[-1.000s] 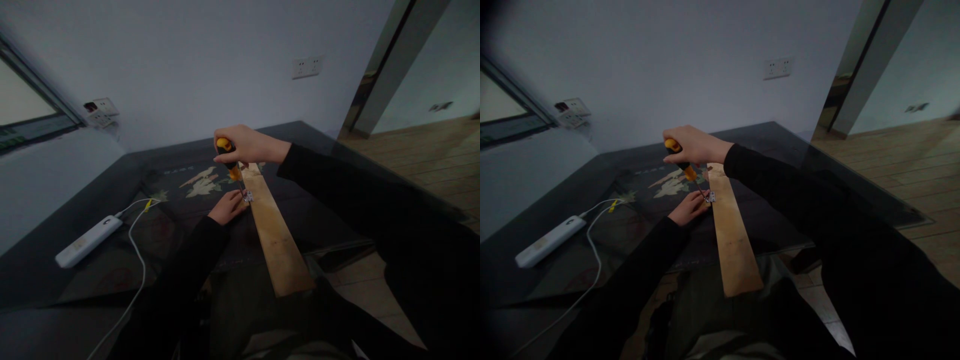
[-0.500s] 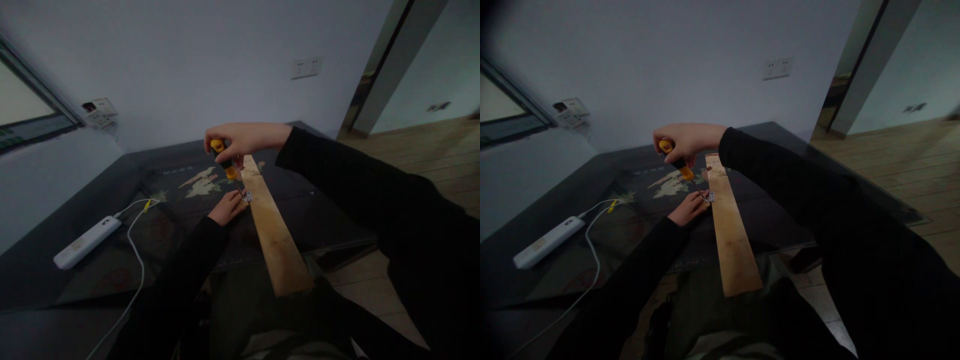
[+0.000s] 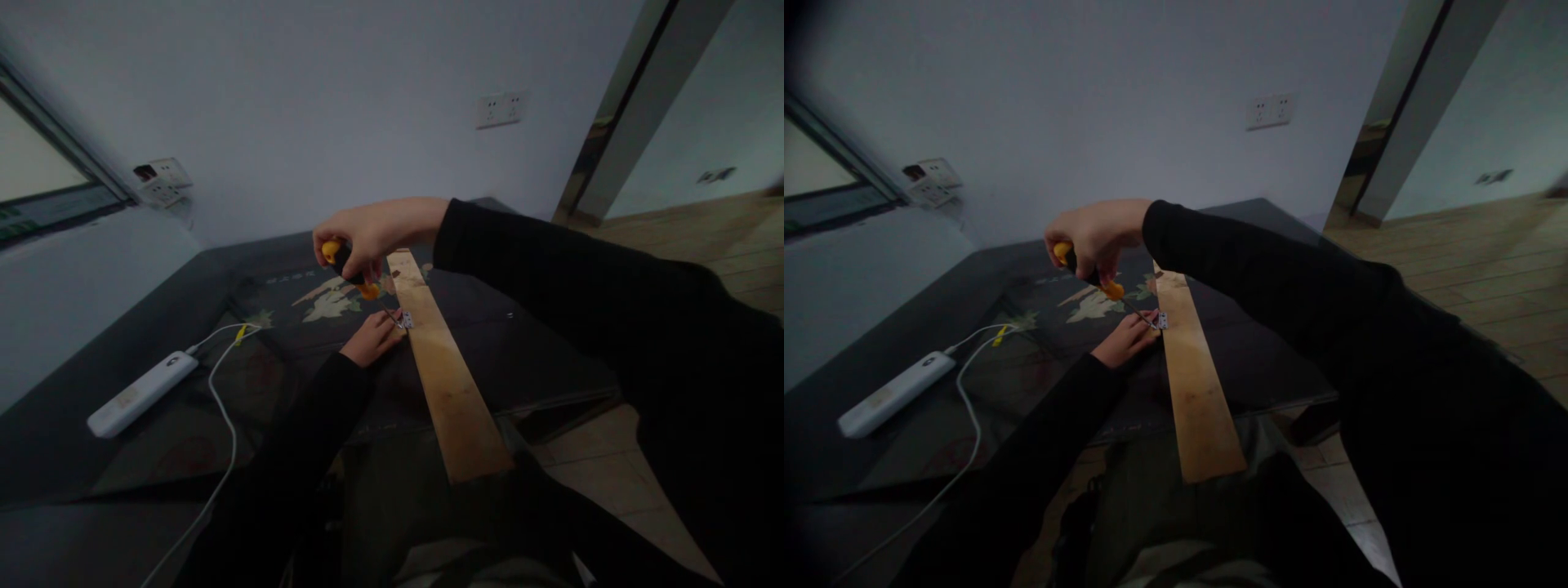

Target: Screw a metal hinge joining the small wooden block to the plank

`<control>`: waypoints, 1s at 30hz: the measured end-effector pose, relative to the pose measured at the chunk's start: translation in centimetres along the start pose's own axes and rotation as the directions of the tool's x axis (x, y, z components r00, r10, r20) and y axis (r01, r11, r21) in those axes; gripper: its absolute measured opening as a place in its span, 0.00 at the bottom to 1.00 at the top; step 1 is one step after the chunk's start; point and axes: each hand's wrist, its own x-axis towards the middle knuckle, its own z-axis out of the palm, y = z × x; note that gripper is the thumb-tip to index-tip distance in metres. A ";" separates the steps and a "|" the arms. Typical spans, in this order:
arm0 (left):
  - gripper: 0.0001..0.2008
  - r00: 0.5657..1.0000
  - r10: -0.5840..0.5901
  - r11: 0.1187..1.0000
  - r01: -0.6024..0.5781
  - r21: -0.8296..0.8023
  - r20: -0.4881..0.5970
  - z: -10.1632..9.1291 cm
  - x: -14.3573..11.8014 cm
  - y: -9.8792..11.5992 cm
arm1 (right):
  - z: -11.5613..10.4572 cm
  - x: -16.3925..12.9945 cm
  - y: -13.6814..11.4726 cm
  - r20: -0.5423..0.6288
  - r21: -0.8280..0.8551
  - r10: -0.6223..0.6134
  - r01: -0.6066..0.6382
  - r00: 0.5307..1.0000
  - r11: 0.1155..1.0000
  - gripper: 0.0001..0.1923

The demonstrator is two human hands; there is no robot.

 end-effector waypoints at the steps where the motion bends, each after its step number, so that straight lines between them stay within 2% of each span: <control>1: 0.28 1.000 0.001 1.000 -0.001 -0.004 0.000 0.0 0.0 0.0 | -0.2 0.0 -0.2 0.048 0.010 0.027 -0.027 0.998 1.000 0.19; 3: 0.28 1.000 0.001 1.000 -0.001 -0.010 0.002 -0.1 0.0 0.1 | -0.4 0.1 -0.3 0.044 -0.047 0.039 -0.037 0.998 0.998 0.20; 5: 0.28 1.000 -0.001 1.000 0.001 -0.010 0.008 -0.1 0.0 0.1 | 0.0 0.3 -0.3 -0.080 -0.173 0.002 -0.016 0.997 0.985 0.17; 7: 0.28 1.000 -0.004 1.000 0.004 -0.006 0.017 -0.1 0.1 0.2 | 0.6 0.5 0.0 -0.233 -0.292 -0.053 -0.018 0.971 0.956 0.16; 10: 0.28 1.000 -0.010 1.000 0.010 0.010 0.025 -0.2 0.2 0.2 | 1.5 0.8 0.3 -0.354 -0.364 -0.099 -0.039 0.930 0.931 0.17; 13: 0.28 1.000 -0.006 1.000 0.006 0.019 0.024 -0.2 0.2 0.3 | 1.8 1.0 0.2 -0.349 -0.317 -0.089 -0.028 0.933 0.948 0.13; 16: 0.28 1.000 -0.006 1.000 0.006 0.019 0.023 -0.2 0.1 0.3 | 1.3 0.9 0.0 -0.229 -0.131 -0.051 0.021 0.972 0.991 0.11; 19: 0.29 1.000 -0.004 1.000 0.003 0.018 0.023 -0.2 0.1 0.3 | 0.3 0.7 -0.2 -0.058 0.023 0.001 0.001 0.998 1.000 0.16; 22: 0.28 1.000 0.007 1.000 -0.007 0.008 0.017 -0.1 0.1 0.2 | -0.3 0.6 -0.3 0.024 0.001 0.022 -0.022 0.999 1.000 0.24; 24: 0.28 1.000 0.008 1.000 -0.008 0.001 0.015 0.0 0.1 0.0 | -0.1 0.7 -0.4 -0.012 -0.122 0.009 -0.010 1.000 0.992 0.24; 26: 0.28 1.000 0.006 1.000 -0.006 -0.002 0.015 0.1 0.1 -0.1 | 0.4 0.8 -0.4 -0.129 -0.308 -0.013 -0.027 0.992 0.951 0.19; 28: 0.28 1.000 0.010 1.000 -0.010 0.001 0.013 0.2 0.1 -0.2 | 1.1 0.9 -0.6 -0.264 -0.460 -0.048 -0.082 0.963 0.884 0.16; 30: 0.28 1.000 0.018 1.000 -0.018 0.008 0.009 0.3 0.1 -0.3 | 1.6 1.0 -0.7 -0.330 -0.525 -0.076 -0.115 0.941 0.843 0.17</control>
